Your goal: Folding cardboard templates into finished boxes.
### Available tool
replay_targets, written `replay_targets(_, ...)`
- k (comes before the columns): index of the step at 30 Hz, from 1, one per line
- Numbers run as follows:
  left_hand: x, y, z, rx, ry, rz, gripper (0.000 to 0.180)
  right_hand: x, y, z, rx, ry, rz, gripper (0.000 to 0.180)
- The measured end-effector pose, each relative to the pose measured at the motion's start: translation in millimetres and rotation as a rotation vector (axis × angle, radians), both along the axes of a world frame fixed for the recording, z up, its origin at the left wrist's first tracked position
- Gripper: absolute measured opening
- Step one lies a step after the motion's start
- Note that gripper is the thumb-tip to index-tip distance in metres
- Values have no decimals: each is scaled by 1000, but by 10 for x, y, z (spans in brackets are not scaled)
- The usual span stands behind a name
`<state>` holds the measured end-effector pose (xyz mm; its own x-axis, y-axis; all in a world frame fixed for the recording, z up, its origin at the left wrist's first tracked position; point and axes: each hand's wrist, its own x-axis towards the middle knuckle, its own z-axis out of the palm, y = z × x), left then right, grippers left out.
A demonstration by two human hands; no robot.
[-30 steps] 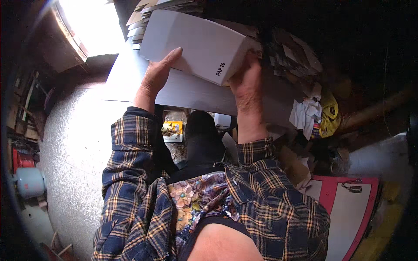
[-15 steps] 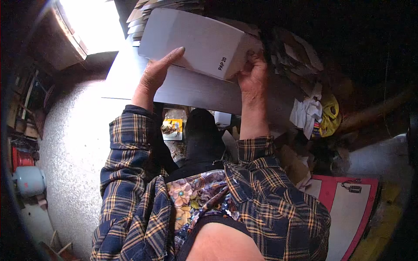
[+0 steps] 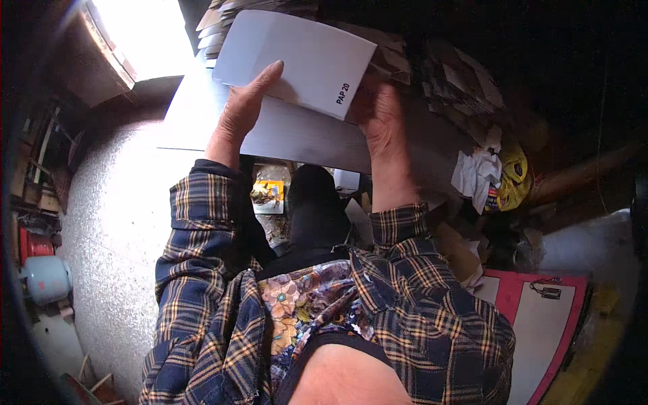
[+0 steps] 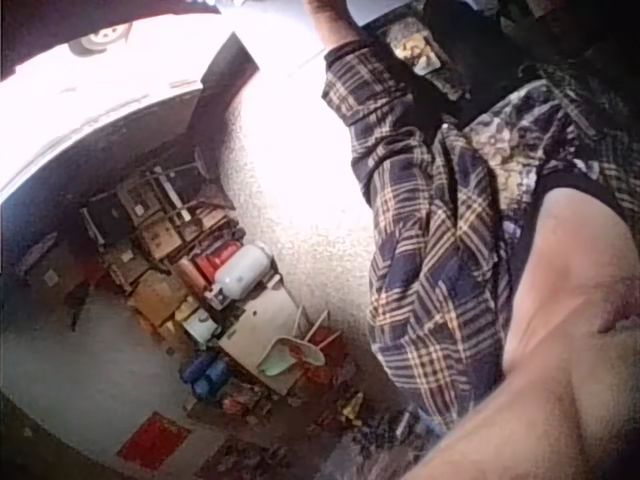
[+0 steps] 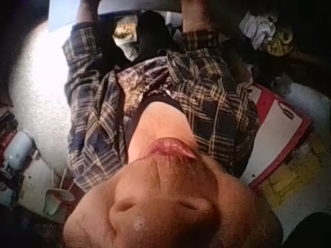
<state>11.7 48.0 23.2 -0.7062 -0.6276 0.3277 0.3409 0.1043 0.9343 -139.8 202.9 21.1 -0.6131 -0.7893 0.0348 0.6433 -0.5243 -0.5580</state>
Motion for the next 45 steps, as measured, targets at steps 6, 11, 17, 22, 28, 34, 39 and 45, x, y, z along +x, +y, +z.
replay_targets(6, -92, -34, -12, 50, 18, -38, 31, -28, -42, 15, 601, 388, -492, 24)
replay_targets(11, -137, -84, -235, -307, 57, 139, 37, 17, -160, 194, 927, 1493, -823, 20)
replay_targets(17, -140, -388, -255, 393, 234, 94, 39, 124, -110, 468, 694, 1604, -743, 26)
replay_targets(22, -105, -417, -222, 677, 278, -14, 49, 97, 65, 342, 323, 1319, -484, 31)
replay_targets(28, -109, -317, -193, 784, 415, -160, 51, 142, 119, 276, 265, 1765, -761, 23)
replay_targets(34, -61, -290, -264, 829, -246, 65, 69, 132, 237, 660, 329, 1925, -689, 16)
replay_targets(39, -45, -463, -187, 330, 11, 377, 78, 5, 229, 649, 273, 2121, -487, 14)
replay_targets(45, -274, -321, 14, -233, -95, 231, 64, 193, -17, 637, 221, 2329, -412, 11)
